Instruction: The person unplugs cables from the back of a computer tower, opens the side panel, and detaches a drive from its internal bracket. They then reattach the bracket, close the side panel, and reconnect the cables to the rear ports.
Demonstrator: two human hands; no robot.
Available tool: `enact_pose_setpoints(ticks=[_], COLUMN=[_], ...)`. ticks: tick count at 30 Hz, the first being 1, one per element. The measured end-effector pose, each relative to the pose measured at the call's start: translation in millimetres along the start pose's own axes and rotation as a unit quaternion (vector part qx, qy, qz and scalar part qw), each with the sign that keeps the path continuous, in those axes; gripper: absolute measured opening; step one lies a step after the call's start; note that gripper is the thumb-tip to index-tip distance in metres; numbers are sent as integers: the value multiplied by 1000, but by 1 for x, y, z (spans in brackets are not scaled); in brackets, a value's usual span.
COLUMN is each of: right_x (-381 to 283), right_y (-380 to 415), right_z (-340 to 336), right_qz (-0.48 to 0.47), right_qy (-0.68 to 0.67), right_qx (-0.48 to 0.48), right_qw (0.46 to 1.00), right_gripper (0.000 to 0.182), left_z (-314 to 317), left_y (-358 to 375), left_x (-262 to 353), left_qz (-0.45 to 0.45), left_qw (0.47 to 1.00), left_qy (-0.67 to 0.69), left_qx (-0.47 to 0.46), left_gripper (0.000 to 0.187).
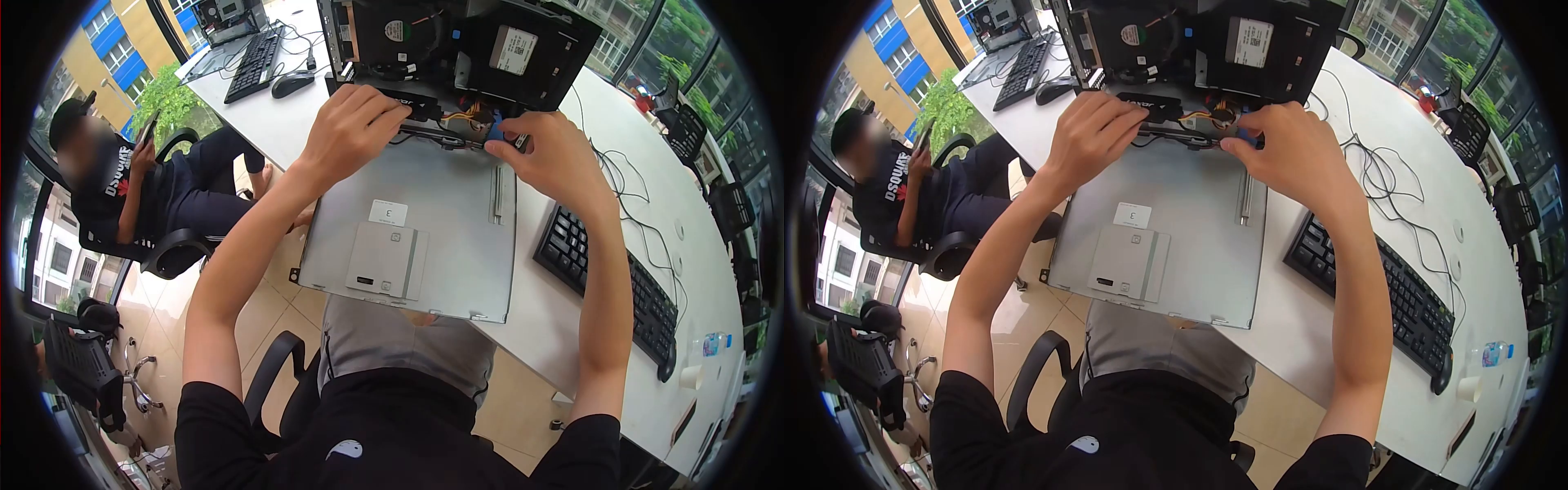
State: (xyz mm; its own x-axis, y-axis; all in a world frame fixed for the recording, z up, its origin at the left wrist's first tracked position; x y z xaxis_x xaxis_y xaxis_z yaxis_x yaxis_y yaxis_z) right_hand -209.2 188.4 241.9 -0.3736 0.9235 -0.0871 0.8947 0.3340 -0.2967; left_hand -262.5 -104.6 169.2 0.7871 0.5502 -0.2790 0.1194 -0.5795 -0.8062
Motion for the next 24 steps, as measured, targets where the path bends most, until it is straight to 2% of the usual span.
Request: enact_pose_setpoints(ticks=[5,8,14,20,24], right_x=[-2,1,-2,-4,-12], right_y=[-4,-5,-5,-4,3], right_z=[5,11,9,5,1], right_qz=[9,-23,-12,-7,-29], right_qy=[-17,-14,-14,0,-5], right_qx=[47,94,79,52,51], right_qw=[999,995,997,999,998], right_gripper=[38,38,31,24,25], left_z=[-8,-6,8,22,15], left_y=[-2,-1,1,14,17], left_x=[9,2,-19,-27,-17], left_qz=[33,38,32,-25,-75], left_qw=[999,998,997,997,994], left_qy=[-22,-46,-74,-70,-39], left_qx=[16,15,21,-24,-67], left_gripper=[27,27,26,21,26])
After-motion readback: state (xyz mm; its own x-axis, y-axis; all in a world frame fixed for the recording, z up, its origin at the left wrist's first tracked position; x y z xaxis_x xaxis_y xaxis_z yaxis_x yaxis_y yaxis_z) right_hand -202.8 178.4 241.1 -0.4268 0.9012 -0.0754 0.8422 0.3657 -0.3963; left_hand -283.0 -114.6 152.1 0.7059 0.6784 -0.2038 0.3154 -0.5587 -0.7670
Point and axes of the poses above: each hand's wrist, its own y-axis away from the middle knuckle, its own z-axis out of the palm, x = y × z, the point moved 1 cm from there along -y, towards the middle knuckle, and after that the axes turned 8 degrees about y, right-handed, at the moved point
